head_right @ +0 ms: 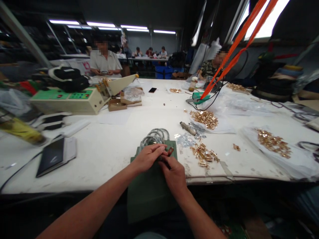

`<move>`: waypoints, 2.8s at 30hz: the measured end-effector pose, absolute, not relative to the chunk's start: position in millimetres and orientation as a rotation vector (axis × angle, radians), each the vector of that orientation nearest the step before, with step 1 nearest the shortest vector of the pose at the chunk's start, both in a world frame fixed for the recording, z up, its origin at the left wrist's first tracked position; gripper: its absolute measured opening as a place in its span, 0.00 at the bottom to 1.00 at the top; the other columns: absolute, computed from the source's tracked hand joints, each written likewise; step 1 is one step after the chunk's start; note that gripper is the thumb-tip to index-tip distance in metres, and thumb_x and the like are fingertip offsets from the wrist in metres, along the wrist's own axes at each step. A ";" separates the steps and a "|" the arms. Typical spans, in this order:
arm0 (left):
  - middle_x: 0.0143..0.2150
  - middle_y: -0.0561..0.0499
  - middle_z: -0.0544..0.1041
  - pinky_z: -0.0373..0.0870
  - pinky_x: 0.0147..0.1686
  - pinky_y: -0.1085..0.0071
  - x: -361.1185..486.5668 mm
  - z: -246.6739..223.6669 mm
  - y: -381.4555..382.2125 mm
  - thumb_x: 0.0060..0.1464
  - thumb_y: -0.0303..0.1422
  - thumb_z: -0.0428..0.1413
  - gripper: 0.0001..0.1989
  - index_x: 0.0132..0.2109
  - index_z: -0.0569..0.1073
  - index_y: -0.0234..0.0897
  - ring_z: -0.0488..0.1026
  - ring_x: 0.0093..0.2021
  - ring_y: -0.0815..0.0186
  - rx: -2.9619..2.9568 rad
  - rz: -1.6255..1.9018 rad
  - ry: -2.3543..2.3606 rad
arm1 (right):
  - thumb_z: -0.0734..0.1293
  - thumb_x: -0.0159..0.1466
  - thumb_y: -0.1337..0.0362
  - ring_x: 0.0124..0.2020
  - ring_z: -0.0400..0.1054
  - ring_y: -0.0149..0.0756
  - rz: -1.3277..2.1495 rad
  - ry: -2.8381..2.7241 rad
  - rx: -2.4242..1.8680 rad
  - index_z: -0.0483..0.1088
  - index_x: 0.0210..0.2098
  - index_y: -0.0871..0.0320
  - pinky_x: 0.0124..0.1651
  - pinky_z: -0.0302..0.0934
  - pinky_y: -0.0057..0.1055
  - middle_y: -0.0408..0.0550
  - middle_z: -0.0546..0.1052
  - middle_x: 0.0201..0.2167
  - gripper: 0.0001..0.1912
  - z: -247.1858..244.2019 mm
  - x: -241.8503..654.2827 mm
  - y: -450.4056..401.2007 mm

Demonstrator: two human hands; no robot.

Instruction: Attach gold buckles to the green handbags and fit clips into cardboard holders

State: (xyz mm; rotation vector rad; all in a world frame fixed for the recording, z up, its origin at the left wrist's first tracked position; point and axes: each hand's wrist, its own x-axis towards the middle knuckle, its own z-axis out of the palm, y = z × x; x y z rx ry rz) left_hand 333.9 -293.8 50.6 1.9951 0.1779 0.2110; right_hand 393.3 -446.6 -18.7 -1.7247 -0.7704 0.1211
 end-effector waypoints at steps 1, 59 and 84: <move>0.43 0.50 0.81 0.70 0.49 0.66 331.3 47.3 -291.7 0.67 0.40 0.49 0.15 0.45 0.77 0.38 0.76 0.45 0.61 2.109 0.298 0.221 | 0.70 0.64 0.57 0.41 0.77 0.44 0.129 -0.718 -1.742 0.80 0.47 0.53 0.48 0.71 0.39 0.47 0.82 0.41 0.14 -17.5 398.8 -447.1; 0.34 0.51 0.77 0.63 0.35 0.69 321.1 60.6 -294.4 0.56 0.28 0.57 0.04 0.32 0.71 0.39 0.73 0.36 0.61 2.478 0.277 0.298 | 0.68 0.65 0.59 0.38 0.78 0.43 0.120 -0.823 -1.872 0.80 0.40 0.52 0.42 0.70 0.36 0.46 0.83 0.37 0.09 8.3 399.9 -454.1; 0.43 0.50 0.82 0.74 0.47 0.68 329.1 31.0 -278.1 0.47 0.21 0.56 0.10 0.39 0.75 0.36 0.79 0.46 0.61 1.932 0.157 0.285 | 0.68 0.62 0.60 0.29 0.75 0.40 0.221 -0.862 -2.027 0.77 0.40 0.52 0.31 0.67 0.32 0.43 0.80 0.28 0.08 2.1 406.8 -456.3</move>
